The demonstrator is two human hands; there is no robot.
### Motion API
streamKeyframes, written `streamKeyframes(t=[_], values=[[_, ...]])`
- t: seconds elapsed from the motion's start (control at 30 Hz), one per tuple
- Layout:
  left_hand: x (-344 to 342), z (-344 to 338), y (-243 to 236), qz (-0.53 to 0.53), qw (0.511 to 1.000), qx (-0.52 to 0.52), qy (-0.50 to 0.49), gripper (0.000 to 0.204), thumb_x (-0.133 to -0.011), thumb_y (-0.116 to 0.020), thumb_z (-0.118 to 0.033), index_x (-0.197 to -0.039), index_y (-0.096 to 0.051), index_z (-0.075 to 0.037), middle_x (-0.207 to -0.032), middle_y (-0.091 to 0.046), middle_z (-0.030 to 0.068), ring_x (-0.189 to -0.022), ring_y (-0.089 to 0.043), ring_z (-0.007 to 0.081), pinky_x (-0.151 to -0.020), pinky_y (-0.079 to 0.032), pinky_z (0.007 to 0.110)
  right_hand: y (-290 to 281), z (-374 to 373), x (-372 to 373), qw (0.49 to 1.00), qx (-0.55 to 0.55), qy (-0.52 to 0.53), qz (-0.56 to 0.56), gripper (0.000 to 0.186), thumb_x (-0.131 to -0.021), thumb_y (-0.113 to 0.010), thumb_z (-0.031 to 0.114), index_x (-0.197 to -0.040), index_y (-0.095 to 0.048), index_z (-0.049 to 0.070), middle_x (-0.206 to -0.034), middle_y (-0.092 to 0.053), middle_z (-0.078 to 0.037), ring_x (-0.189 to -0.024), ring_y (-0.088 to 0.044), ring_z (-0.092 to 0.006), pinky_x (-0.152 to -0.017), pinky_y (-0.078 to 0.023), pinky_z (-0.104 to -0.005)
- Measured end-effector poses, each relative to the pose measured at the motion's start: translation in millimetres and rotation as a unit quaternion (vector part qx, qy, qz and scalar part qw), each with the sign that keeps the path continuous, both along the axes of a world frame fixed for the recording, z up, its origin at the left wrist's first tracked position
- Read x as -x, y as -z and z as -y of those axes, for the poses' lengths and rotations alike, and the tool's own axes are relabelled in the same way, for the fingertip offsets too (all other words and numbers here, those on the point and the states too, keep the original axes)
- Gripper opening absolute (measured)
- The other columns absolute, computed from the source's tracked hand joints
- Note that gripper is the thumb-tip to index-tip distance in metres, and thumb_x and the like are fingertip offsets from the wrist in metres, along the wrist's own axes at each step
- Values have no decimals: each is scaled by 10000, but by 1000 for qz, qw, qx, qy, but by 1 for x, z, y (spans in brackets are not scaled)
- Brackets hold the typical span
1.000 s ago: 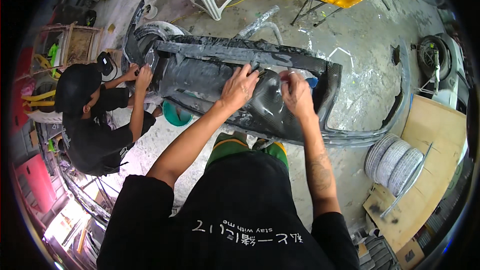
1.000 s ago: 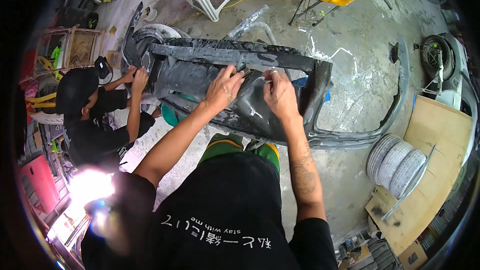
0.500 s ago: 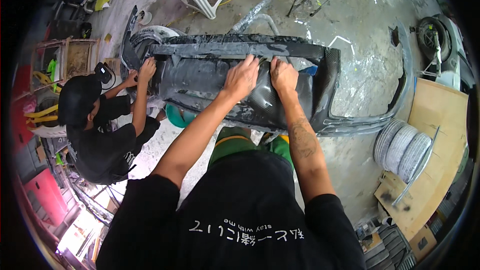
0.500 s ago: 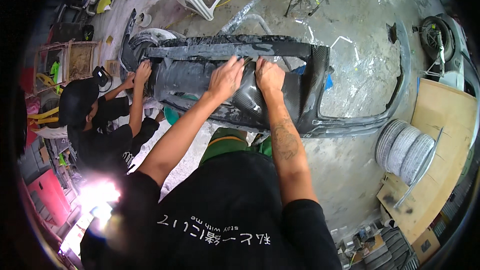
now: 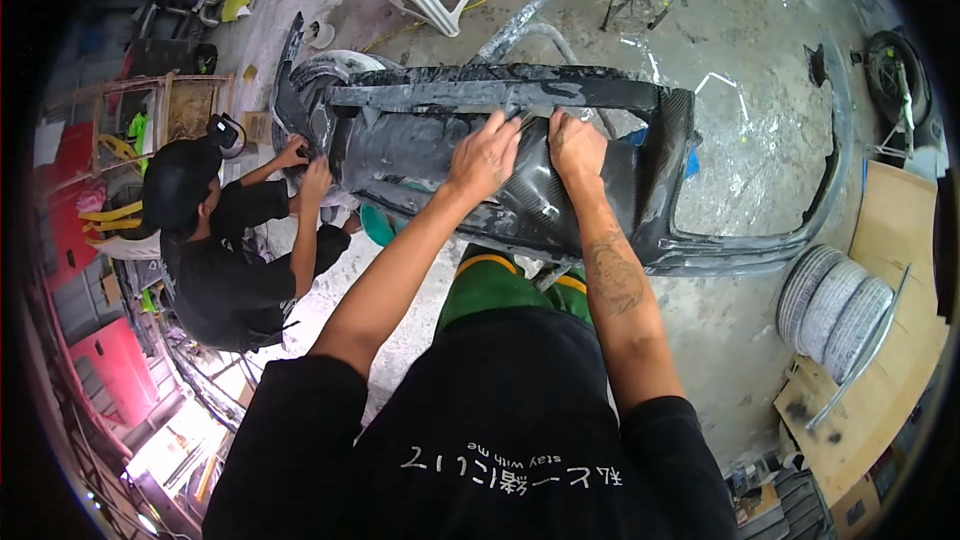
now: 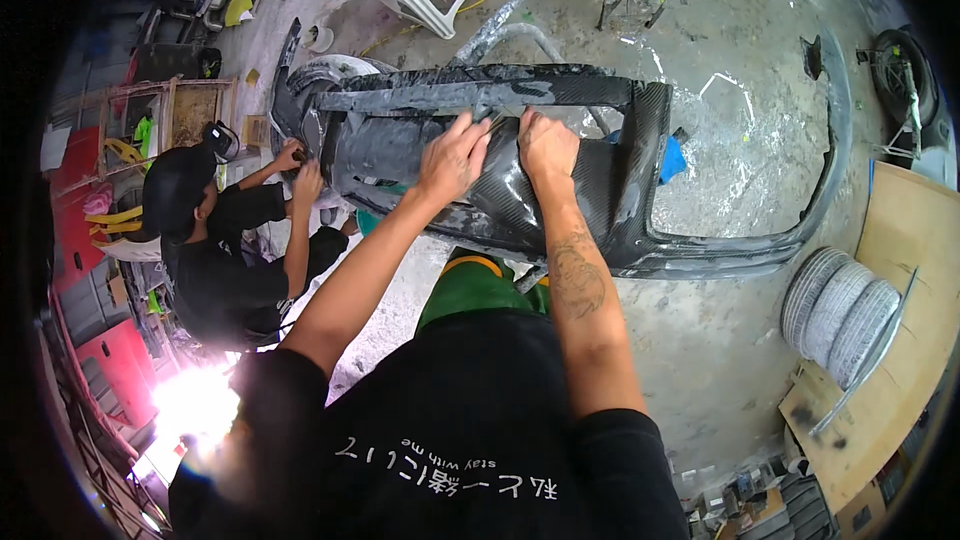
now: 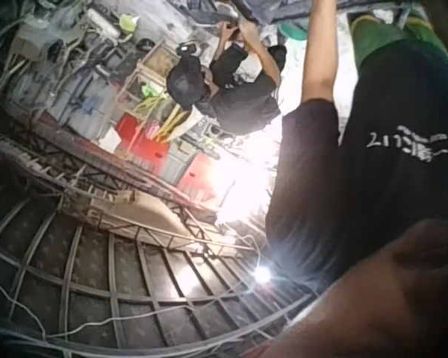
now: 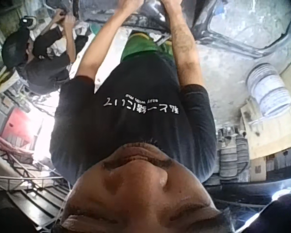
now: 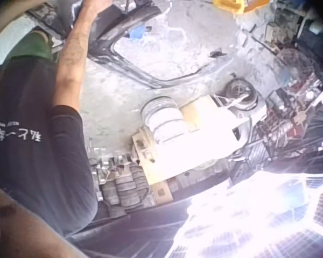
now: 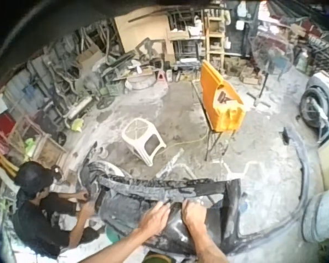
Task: Sanding and preparing a car bumper for repair or refinishing using sanding blocks.
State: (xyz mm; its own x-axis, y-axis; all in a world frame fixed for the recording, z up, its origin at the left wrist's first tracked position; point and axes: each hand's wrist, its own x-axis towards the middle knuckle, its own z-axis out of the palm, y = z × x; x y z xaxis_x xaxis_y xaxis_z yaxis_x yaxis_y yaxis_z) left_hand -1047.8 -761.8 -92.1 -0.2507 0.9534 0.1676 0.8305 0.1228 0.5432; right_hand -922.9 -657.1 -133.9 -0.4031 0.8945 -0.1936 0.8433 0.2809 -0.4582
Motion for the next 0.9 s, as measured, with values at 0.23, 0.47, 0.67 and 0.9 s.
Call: streamKeyframes(t=[0.23, 0.47, 0.67, 0.9], values=[[1, 10, 4, 34, 999, 4, 1, 205, -928, -585, -146, -1094, -651, -45, -965, -562, 155, -738, -620, 400, -624, -490, 488, 4, -1, -2, 1000, -13, 14, 19, 478, -988, -433, 367, -812, -735, 41, -796, -687, -246, -749, -691, -411, -738, -550, -494], [5, 9, 5, 58, 998, -10, 1, 205, -926, -574, -128, -1090, -653, -35, -984, -570, 160, -772, -634, 399, -648, -508, 480, 5, 0, 1, 999, -40, 24, 15, 524, -1000, -434, 397, -750, -716, 33, -753, -672, -253, -718, -674, -431, -696, -543, -499], [1, -11, 11, 40, 999, -17, -6, 200, -914, -595, -123, -1080, -659, -31, -958, -566, 155, -772, -641, 389, -647, -517, 466, 4, 1, 0, 999, -35, 28, 8, 505, -997, -444, 390, -763, -718, 37, -762, -675, -253, -728, -676, -431, -704, -541, -508], [3, -21, 16, 24, 1000, -19, -7, 205, -916, -594, -146, -1087, -670, -62, -964, -574, 154, -770, -635, 403, -664, -517, 481, 6, 3, 2, 999, -36, 25, 1, 496, -993, -449, 407, -786, -732, 56, -771, -677, -246, -739, -675, -431, -724, -544, -506]])
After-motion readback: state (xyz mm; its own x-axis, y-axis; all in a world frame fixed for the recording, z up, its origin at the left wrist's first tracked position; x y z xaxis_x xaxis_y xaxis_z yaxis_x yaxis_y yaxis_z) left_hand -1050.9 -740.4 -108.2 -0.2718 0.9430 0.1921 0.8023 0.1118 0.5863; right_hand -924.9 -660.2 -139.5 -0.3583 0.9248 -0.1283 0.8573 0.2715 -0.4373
